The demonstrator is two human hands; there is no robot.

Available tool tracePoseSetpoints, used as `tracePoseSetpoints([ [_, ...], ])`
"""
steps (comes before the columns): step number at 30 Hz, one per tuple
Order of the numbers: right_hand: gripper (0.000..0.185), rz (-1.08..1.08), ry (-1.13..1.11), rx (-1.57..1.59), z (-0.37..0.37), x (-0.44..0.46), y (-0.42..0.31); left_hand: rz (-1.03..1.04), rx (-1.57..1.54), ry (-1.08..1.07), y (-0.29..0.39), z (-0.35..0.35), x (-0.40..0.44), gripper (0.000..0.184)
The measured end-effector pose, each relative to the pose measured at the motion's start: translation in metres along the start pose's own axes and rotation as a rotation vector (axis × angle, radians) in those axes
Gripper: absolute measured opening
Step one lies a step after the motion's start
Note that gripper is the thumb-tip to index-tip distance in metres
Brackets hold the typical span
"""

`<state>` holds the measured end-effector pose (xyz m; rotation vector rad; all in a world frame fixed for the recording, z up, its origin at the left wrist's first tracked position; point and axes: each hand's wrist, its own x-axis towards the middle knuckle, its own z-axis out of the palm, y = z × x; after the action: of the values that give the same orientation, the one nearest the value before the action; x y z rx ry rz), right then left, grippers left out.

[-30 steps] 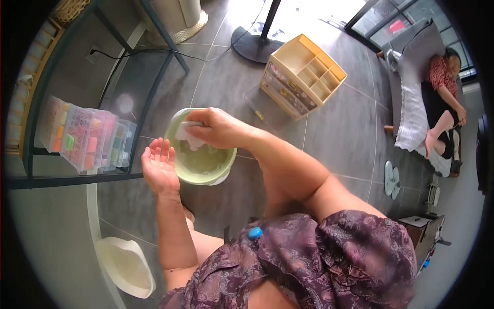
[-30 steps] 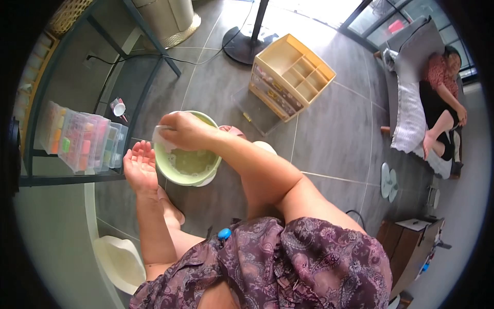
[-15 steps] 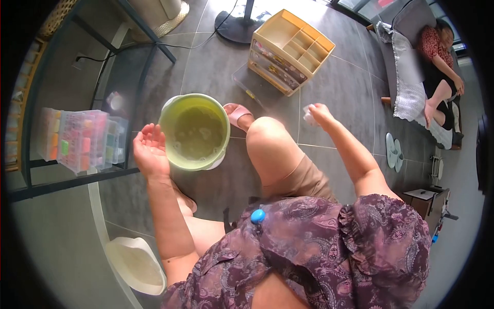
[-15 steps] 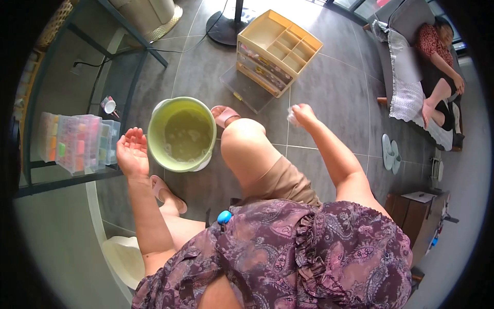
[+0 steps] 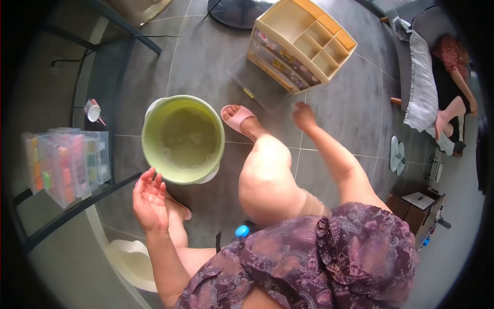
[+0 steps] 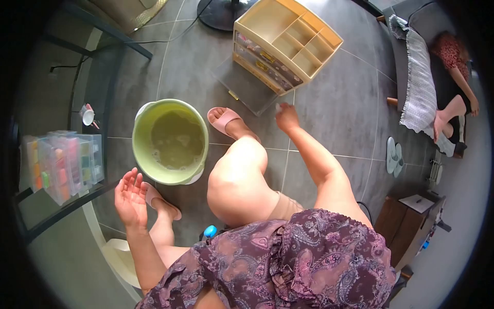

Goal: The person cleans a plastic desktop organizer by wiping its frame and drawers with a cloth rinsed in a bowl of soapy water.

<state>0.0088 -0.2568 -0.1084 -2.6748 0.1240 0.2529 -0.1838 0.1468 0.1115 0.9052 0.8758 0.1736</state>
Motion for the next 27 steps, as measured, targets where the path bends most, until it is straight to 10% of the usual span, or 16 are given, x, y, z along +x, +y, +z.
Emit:
tracePoseSetpoints([
  [3,0.026,-0.432,0.093,-0.052,0.007,0.027,-0.029,-0.029,0.179,0.038,-0.023,0.009,0.016,0.028],
  [15,0.021,-0.869,-0.139,-1.576,0.059,0.106,-0.039,-0.404,0.746,-0.371,-0.194,0.157,0.132,0.037],
  [21,0.026,-0.482,-0.436,-1.627,0.095,0.120,-0.028,-0.029,1.165,-0.438,-0.294,0.162,0.219,0.046],
  [27,0.023,-0.354,-0.668,-1.232,0.055,0.121,-0.064,-0.584,0.555,-0.366,-0.300,0.195,0.216,0.037],
])
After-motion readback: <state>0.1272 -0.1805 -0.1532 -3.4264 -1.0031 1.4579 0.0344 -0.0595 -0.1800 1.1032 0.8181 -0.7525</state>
